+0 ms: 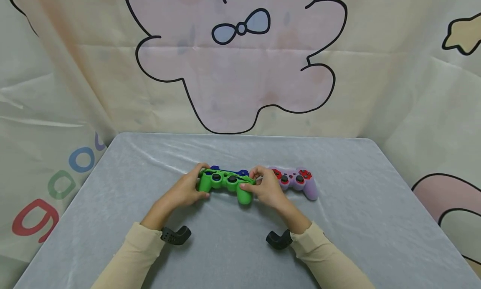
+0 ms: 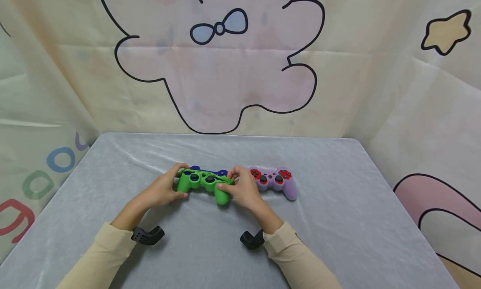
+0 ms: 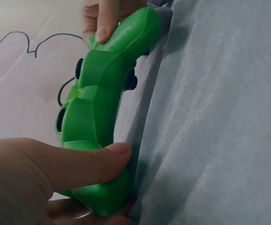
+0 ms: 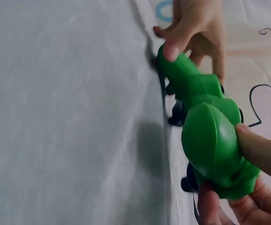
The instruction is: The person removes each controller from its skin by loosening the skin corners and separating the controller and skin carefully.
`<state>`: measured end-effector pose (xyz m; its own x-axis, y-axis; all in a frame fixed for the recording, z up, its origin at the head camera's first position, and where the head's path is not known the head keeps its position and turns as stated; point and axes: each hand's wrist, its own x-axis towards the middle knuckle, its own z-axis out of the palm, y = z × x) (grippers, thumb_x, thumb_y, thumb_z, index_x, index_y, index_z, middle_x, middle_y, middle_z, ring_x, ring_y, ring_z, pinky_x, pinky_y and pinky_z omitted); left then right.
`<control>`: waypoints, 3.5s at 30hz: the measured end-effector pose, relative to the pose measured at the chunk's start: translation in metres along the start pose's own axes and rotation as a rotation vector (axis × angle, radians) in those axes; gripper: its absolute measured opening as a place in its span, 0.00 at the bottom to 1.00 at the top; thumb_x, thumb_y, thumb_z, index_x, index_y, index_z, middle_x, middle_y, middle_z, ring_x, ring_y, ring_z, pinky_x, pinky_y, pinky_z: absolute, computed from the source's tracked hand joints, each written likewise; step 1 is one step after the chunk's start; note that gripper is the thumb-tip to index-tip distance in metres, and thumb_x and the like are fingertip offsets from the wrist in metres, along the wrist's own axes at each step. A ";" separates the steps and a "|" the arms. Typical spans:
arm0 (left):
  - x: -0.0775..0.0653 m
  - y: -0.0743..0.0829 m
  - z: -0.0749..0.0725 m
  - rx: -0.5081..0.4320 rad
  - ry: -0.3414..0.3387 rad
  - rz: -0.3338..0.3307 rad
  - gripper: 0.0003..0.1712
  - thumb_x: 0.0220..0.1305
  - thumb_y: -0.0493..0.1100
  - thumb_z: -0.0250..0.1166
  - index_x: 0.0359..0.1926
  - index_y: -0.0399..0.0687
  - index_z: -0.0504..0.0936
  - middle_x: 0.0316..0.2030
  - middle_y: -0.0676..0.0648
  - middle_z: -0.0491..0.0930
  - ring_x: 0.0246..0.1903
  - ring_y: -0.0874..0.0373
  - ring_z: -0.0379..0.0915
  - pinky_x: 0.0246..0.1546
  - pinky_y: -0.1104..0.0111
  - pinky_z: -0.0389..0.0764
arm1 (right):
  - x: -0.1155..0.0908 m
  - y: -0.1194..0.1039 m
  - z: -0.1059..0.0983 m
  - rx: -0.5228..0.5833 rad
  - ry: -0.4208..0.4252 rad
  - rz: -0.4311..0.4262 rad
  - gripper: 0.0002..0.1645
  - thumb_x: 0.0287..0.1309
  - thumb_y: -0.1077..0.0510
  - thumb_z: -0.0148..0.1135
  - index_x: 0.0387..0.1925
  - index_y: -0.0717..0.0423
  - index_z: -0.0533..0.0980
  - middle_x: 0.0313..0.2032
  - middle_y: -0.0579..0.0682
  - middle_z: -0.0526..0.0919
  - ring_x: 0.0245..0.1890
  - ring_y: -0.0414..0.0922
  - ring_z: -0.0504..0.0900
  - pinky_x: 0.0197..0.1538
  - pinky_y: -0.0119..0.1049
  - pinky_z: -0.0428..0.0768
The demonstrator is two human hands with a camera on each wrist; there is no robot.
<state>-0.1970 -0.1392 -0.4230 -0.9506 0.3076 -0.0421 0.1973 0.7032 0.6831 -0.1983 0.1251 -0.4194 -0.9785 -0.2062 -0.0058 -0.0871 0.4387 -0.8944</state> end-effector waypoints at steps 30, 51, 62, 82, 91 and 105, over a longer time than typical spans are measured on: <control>0.001 0.041 0.037 0.124 0.138 0.156 0.18 0.73 0.43 0.61 0.60 0.47 0.78 0.64 0.42 0.75 0.69 0.40 0.61 0.66 0.37 0.55 | -0.006 -0.002 0.014 -0.210 -0.044 -0.124 0.24 0.59 0.64 0.71 0.57 0.51 0.80 0.55 0.60 0.72 0.42 0.47 0.71 0.42 0.35 0.74; 0.002 0.038 0.031 -0.227 0.145 0.053 0.03 0.68 0.36 0.65 0.40 0.44 0.84 0.63 0.39 0.76 0.72 0.39 0.56 0.71 0.33 0.33 | -0.008 -0.005 0.023 -0.294 -0.036 -0.164 0.25 0.58 0.60 0.73 0.58 0.48 0.80 0.56 0.58 0.73 0.53 0.51 0.74 0.55 0.46 0.76; -0.008 0.021 -0.006 -0.010 0.022 0.045 0.40 0.61 0.45 0.74 0.71 0.46 0.68 0.71 0.36 0.66 0.70 0.35 0.60 0.67 0.40 0.65 | -0.006 0.004 0.021 -0.273 -0.053 -0.119 0.31 0.55 0.59 0.76 0.61 0.49 0.77 0.58 0.56 0.75 0.48 0.47 0.74 0.48 0.37 0.73; -0.003 -0.012 -0.025 -0.268 -0.117 -0.014 0.52 0.58 0.40 0.75 0.77 0.39 0.56 0.69 0.27 0.65 0.57 0.38 0.79 0.49 0.61 0.82 | 0.002 0.006 0.006 0.290 -0.109 0.137 0.43 0.62 0.64 0.66 0.76 0.59 0.59 0.72 0.67 0.63 0.39 0.41 0.81 0.37 0.31 0.80; 0.001 -0.019 -0.020 -0.446 -0.082 -0.086 0.46 0.56 0.41 0.76 0.72 0.37 0.65 0.66 0.34 0.72 0.51 0.52 0.81 0.43 0.69 0.78 | 0.002 0.009 0.005 0.344 -0.158 0.180 0.50 0.58 0.65 0.69 0.78 0.59 0.55 0.75 0.64 0.60 0.63 0.50 0.72 0.49 0.30 0.79; 0.003 -0.020 -0.015 -0.475 -0.082 -0.101 0.45 0.52 0.41 0.79 0.68 0.37 0.66 0.59 0.38 0.72 0.45 0.56 0.76 0.39 0.70 0.77 | 0.004 0.010 0.004 0.422 -0.156 0.228 0.46 0.61 0.66 0.67 0.76 0.61 0.58 0.68 0.63 0.69 0.40 0.39 0.80 0.43 0.30 0.81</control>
<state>-0.2078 -0.1621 -0.4263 -0.9335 0.3161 -0.1692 -0.0440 0.3674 0.9290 -0.2025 0.1251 -0.4306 -0.9214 -0.2886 -0.2601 0.2403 0.1025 -0.9653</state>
